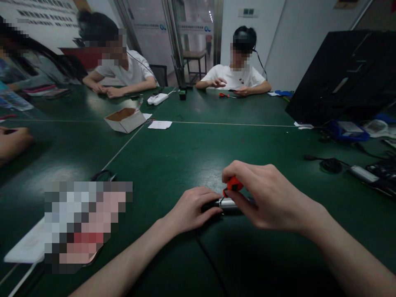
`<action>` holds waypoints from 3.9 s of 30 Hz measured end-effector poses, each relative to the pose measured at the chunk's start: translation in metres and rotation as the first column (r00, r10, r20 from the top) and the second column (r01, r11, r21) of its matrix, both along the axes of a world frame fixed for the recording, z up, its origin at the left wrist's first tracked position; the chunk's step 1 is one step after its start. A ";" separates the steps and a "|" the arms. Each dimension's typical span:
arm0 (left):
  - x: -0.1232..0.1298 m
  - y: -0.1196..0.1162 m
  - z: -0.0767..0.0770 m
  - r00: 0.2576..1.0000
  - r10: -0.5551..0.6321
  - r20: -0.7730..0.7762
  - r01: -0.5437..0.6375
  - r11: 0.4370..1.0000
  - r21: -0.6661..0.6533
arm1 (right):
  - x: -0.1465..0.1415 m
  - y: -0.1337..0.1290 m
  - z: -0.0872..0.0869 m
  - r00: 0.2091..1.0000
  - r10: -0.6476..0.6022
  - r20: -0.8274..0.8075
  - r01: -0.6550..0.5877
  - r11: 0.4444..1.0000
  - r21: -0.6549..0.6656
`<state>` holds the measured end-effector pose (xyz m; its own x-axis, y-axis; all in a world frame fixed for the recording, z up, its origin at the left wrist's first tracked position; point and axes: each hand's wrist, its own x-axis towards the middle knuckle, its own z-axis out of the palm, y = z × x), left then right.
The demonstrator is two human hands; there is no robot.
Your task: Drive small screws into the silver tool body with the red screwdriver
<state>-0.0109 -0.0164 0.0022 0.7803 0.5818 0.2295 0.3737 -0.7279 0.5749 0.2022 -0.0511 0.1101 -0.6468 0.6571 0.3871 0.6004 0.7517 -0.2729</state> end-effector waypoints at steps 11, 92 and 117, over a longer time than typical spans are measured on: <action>0.000 0.001 0.000 1.000 -0.002 0.002 0.002 1.000 -0.025 | 0.000 0.000 -0.001 0.996 -0.047 0.077 0.035 0.987 0.156; -0.001 0.001 0.000 1.000 0.008 0.003 -0.008 1.000 0.017 | 0.002 0.001 -0.003 0.994 -0.099 0.053 0.089 0.982 0.165; -0.001 0.000 0.000 1.000 0.003 -0.011 -0.003 1.000 0.019 | 0.005 0.003 -0.002 0.987 -0.124 0.105 0.106 0.981 0.162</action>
